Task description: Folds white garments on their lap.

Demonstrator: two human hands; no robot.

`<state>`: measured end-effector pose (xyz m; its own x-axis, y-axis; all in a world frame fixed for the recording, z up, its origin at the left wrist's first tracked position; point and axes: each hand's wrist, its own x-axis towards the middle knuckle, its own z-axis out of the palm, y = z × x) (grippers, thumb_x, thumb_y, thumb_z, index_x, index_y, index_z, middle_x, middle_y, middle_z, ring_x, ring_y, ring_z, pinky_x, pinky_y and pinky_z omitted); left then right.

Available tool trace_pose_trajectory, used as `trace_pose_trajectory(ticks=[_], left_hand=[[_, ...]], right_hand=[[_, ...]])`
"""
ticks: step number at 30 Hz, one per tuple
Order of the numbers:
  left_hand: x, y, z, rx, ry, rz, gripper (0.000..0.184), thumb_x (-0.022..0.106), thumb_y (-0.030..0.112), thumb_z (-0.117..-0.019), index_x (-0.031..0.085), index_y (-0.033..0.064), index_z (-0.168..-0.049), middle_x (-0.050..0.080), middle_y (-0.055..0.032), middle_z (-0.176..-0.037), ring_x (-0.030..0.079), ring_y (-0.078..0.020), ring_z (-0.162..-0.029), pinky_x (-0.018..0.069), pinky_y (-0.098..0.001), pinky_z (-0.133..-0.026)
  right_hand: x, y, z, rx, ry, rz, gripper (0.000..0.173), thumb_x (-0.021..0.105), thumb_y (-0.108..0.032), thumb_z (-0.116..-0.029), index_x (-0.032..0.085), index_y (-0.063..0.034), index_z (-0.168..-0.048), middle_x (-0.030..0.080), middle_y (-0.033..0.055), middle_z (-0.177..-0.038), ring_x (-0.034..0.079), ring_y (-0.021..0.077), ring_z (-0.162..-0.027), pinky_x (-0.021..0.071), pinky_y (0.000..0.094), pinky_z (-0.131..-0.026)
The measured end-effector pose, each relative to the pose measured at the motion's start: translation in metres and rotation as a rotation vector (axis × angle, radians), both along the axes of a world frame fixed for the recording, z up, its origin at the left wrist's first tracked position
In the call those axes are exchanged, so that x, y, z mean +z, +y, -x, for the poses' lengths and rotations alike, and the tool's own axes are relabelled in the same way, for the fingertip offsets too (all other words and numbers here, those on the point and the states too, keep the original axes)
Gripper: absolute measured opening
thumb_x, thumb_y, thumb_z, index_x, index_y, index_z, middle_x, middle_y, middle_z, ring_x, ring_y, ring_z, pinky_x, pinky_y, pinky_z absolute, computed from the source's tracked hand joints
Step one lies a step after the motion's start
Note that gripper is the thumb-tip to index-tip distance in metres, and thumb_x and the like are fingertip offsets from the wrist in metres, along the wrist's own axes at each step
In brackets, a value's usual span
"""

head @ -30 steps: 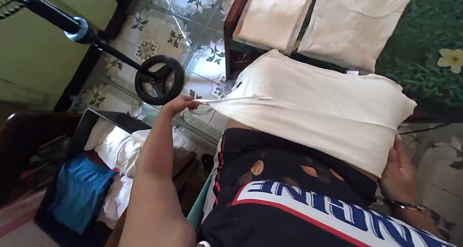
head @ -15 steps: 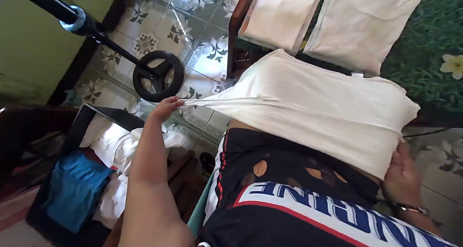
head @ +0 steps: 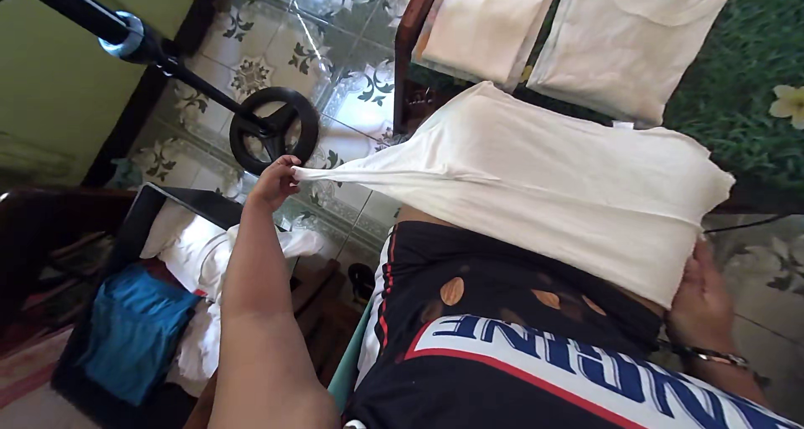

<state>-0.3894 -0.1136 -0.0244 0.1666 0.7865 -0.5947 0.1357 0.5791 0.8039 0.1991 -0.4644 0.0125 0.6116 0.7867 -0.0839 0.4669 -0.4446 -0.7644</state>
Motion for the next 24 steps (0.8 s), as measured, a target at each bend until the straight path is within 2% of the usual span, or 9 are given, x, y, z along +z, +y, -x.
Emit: trace_pose_trajectory(ticks=[2,3,6,9,11,15,21,23,24], left_hand=[[0.001,0.002,-0.002,-0.011,0.010,-0.013,0.018,0.041,0.007,-0.0965,0.054,0.0136,-0.107,0.063,-0.0013,-0.096,0.065,-0.0169,-0.091,0.0566,-0.0444,-0.082],[0.002,0.002,-0.005,-0.012,0.016,-0.018,0.016,0.041,0.005,-0.0963,0.054,0.0126,-0.103,0.063,-0.0016,-0.096,0.065,-0.0182,-0.094,0.0561,-0.0475,-0.086],[0.007,0.004,-0.011,-0.060,0.102,-0.019,0.015,0.040,0.000,-0.0977,0.054,0.0069,-0.097,0.062,-0.0048,-0.100,0.064,-0.0179,-0.096,0.0551,-0.0459,-0.090],[0.010,0.005,-0.016,-0.165,0.246,-0.025,0.020,0.041,0.001,-0.1008,0.058,-0.0039,-0.111,0.058,-0.0132,-0.119,0.057,-0.0195,-0.109,0.0494,-0.0433,-0.096],[0.007,0.004,-0.017,-0.136,0.244,-0.025,0.020,0.041,0.004,-0.1018,0.057,-0.0020,-0.114,0.056,-0.0122,-0.122,0.054,-0.0191,-0.112,0.0474,-0.0435,-0.097],[-0.009,-0.001,-0.017,0.092,0.035,-0.078,0.016,0.040,0.008,-0.1020,0.055,0.0102,-0.101,0.063,-0.0012,-0.108,0.059,-0.0141,-0.105,0.0499,-0.0402,-0.091],[-0.025,0.000,-0.029,0.333,-0.347,-0.274,0.032,0.033,0.011,-0.0981,0.054,0.0275,-0.080,0.063,0.0112,-0.074,0.065,-0.0078,-0.082,0.0533,-0.0371,-0.091],[-0.025,0.004,-0.030,0.326,-0.405,-0.264,0.031,0.035,0.011,-0.0993,0.057,0.0293,-0.088,0.059,0.0134,-0.068,0.062,-0.0048,-0.071,0.0550,-0.0354,-0.087],[-0.025,0.007,-0.031,0.302,-0.349,-0.262,0.028,0.036,0.011,-0.1004,0.058,0.0290,-0.100,0.056,0.0144,-0.066,0.057,-0.0013,-0.062,0.0556,-0.0277,-0.075]], right_hand=[[0.002,0.000,0.001,-0.004,-0.002,0.005,0.057,0.026,-0.026,-0.1118,0.023,0.0095,-0.157,0.025,0.0280,-0.164,0.031,0.0206,-0.152,0.0228,0.0269,-0.125],[0.003,0.001,0.003,-0.003,-0.003,0.008,0.058,0.026,-0.026,-0.1117,0.023,0.0093,-0.157,0.025,0.0279,-0.164,0.031,0.0204,-0.152,0.0229,0.0269,-0.124],[0.005,0.002,0.003,0.002,0.006,0.014,0.059,0.026,-0.027,-0.1116,0.022,0.0098,-0.157,0.023,0.0276,-0.165,0.029,0.0213,-0.153,0.0212,0.0277,-0.125],[0.005,0.003,0.003,-0.002,0.014,-0.007,0.058,0.027,-0.026,-0.1114,0.022,0.0096,-0.157,0.023,0.0277,-0.164,0.030,0.0200,-0.153,0.0219,0.0260,-0.125],[0.005,0.003,0.004,-0.006,0.015,0.004,0.058,0.026,-0.026,-0.1117,0.021,0.0087,-0.158,0.023,0.0267,-0.165,0.029,0.0197,-0.153,0.0219,0.0256,-0.125],[0.004,0.001,0.002,-0.007,0.002,0.018,0.057,0.026,-0.024,-0.1117,0.023,0.0096,-0.157,0.024,0.0273,-0.164,0.030,0.0224,-0.153,0.0225,0.0282,-0.125],[0.006,0.002,0.003,0.014,0.017,0.006,0.058,0.025,-0.024,-0.1112,0.022,0.0107,-0.157,0.021,0.0289,-0.164,0.028,0.0231,-0.154,0.0219,0.0279,-0.125],[0.009,0.003,0.005,-0.007,0.028,0.019,0.057,0.025,-0.024,-0.1114,0.022,0.0089,-0.158,0.022,0.0275,-0.165,0.029,0.0218,-0.153,0.0219,0.0282,-0.125],[0.010,0.003,0.006,-0.014,0.030,0.026,0.057,0.025,-0.024,-0.1111,0.022,0.0084,-0.158,0.022,0.0272,-0.165,0.029,0.0218,-0.153,0.0219,0.0283,-0.125]])
